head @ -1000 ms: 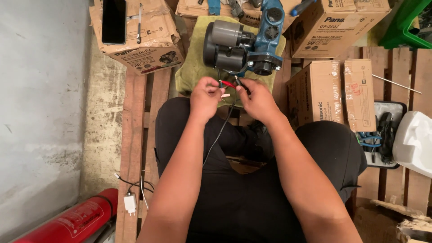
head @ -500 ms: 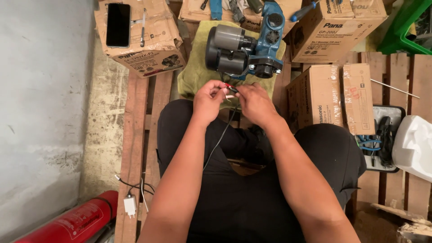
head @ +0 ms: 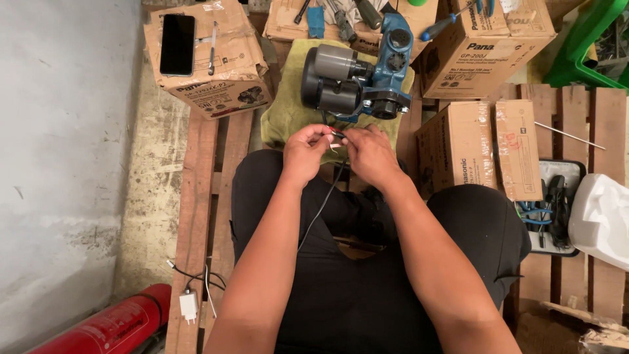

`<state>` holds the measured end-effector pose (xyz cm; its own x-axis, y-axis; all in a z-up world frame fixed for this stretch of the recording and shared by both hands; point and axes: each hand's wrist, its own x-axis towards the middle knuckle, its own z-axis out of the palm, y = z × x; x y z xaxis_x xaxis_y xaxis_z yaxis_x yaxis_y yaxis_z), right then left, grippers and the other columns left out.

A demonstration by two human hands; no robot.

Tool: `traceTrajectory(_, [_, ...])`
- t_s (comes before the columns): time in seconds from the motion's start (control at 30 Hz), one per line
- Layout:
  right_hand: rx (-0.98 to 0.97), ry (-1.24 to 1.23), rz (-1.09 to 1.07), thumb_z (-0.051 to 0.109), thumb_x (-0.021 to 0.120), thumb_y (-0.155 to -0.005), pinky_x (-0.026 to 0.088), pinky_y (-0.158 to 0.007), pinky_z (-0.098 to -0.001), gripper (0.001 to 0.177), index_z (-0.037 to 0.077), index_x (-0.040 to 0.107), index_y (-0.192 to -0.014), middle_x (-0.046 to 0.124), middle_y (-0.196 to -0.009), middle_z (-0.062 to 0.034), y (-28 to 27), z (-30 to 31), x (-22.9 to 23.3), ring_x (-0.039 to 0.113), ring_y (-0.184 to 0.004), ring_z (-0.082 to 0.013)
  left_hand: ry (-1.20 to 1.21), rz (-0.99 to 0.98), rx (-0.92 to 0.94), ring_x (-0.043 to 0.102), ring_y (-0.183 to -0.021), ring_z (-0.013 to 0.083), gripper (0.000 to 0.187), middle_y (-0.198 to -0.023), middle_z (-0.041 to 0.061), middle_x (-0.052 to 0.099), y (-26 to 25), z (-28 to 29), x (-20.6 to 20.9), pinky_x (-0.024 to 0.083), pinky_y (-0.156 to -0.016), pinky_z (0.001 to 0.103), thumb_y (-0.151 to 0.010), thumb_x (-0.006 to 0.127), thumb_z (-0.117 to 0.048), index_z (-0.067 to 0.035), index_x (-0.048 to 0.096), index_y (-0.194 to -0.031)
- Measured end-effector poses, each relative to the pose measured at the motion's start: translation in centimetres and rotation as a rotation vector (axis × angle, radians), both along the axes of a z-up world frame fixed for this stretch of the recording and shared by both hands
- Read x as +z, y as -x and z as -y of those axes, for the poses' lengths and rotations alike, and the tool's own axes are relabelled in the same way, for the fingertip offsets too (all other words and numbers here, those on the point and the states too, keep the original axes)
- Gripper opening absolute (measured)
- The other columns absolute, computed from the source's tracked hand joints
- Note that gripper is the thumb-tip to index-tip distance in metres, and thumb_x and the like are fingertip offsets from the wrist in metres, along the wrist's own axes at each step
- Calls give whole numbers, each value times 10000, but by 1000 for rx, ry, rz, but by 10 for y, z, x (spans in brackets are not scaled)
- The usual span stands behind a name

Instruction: Disassembling a water pump using a wrench to remove bolts and then inspecting or repairing internal electrical components and wiring.

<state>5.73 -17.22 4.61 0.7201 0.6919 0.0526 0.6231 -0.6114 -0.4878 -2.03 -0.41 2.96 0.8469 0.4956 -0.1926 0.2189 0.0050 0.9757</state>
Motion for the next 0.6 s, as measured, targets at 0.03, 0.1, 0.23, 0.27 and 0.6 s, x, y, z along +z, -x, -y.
traceTrajectory(0.03, [-5,3,-5,333,530,-1040,502,-842,-481,179,208,654,-1008,676,-895,-56,0,0,1,609,-1005,-330,-1,-11,3,667,-678,51,122,-794,5,763,0,0,1,535,-651,187,-884,762,-126,-196,791,-979])
traceTrajectory(0.1, [-10,-10,-16,335,526,-1046,496,-840,-479,185,205,652,-1004,676,-895,-54,0,0,0,610,-1007,-327,-7,-16,2,679,-688,50,121,-800,-1,768,1,0,1,541,-658,187,-882,767,-132,-204,794,-976])
traceTrajectory(0.23, [-15,-24,-31,346,508,-1066,480,-840,-469,205,207,648,-1009,673,-898,-41,3,0,3,604,-1012,-318,-8,-25,-2,709,-713,52,122,-805,-10,773,2,1,0,554,-673,188,-876,773,-137,-211,799,-970])
traceTrajectory(0.27, [-13,-22,-31,346,508,-1066,480,-840,-469,205,207,648,-1009,673,-898,-41,4,0,7,604,-1012,-318,-6,-25,1,709,-713,52,122,-805,-10,773,1,0,-1,554,-673,188,-876,773,-137,-211,799,-970])
traceTrajectory(0.6, [76,-203,-231,157,604,-1040,506,-940,-587,267,70,692,-1277,703,-1132,-265,16,-3,50,626,-1102,-505,-196,-6,4,774,-881,188,239,-902,55,800,-1,-3,-39,617,-796,309,-854,792,-162,-127,730,-1082])
